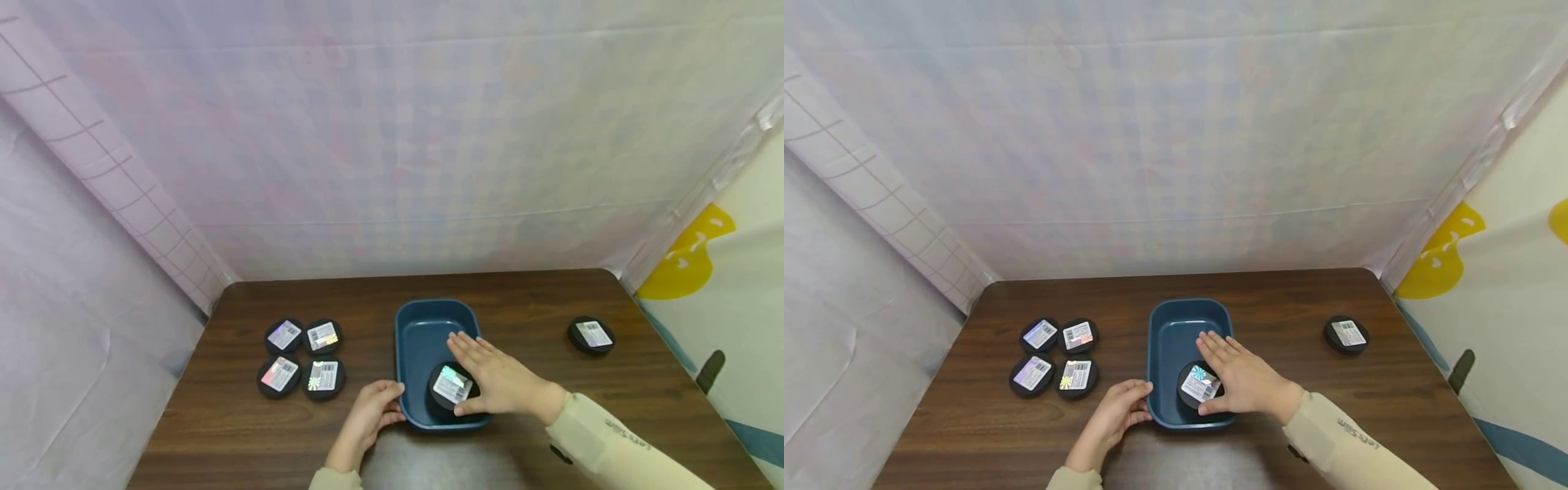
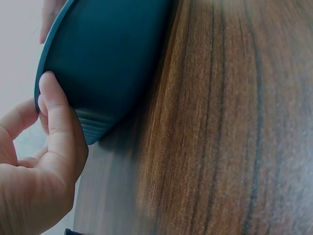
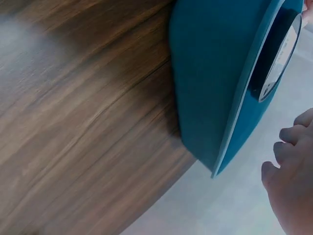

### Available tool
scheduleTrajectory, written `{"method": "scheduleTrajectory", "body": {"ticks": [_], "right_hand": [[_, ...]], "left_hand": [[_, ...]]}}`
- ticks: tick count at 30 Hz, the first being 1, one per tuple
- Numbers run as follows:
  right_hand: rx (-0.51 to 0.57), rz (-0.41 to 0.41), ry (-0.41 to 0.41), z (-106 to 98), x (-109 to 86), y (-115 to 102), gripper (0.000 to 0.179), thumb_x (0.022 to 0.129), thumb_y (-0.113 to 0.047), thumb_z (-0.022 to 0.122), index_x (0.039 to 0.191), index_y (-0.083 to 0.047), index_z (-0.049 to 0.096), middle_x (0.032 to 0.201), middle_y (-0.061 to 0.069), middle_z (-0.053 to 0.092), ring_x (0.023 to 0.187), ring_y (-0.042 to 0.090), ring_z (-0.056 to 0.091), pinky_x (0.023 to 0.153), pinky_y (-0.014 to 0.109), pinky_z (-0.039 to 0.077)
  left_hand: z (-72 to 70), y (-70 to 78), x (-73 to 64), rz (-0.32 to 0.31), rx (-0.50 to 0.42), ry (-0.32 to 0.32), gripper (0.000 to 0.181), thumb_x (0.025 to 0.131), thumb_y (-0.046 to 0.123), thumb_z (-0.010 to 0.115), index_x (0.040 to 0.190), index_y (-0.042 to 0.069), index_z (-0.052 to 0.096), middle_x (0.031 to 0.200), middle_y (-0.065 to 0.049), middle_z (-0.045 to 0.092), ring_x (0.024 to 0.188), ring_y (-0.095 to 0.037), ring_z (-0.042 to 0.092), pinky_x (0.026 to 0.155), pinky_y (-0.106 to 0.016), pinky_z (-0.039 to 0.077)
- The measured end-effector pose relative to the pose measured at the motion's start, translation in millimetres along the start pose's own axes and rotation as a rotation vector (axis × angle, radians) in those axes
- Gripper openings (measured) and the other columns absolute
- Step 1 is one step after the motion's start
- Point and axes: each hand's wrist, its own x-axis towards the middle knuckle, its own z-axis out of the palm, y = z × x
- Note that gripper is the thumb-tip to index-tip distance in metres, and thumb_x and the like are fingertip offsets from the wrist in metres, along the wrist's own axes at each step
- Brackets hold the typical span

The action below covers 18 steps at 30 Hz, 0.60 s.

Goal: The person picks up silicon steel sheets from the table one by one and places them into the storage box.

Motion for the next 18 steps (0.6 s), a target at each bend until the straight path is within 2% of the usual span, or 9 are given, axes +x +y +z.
{"method": "scheduleTrajectory", "body": {"ticks": [6, 18], "right_hand": [[-0.028, 0.034, 0.03, 0, -7.7, 7, 0.111, 0.07, -0.069, 0.062, 0.144, 0.003, 0.023, 0.152, 0.016, 0.016, 0.139, 0.031, 0.019, 0.112, 0.046, 0.02], [-0.025, 0.083, 0.07, 0, -17.7, 19, 0.111, 0.069, -0.07, 0.062, 0.144, 0.003, 0.024, 0.152, 0.015, 0.016, 0.139, 0.03, 0.017, 0.111, 0.049, 0.021]], "left_hand": [[-0.2, -0.1, 0.6, -0.003, 0.0, -0.007, 0.019, 0.089, 0.014, 0.056, 0.097, -0.004, 0.055, 0.069, -0.002, 0.052, 0.06, -0.01, 0.052, 0.054, -0.021, 0.052], [-0.7, -0.9, 1.6, -0.005, 0.004, -0.004, 0.019, 0.089, 0.014, 0.056, 0.097, -0.004, 0.054, 0.069, -0.002, 0.051, 0.061, -0.01, 0.052, 0.055, -0.022, 0.052]]}}
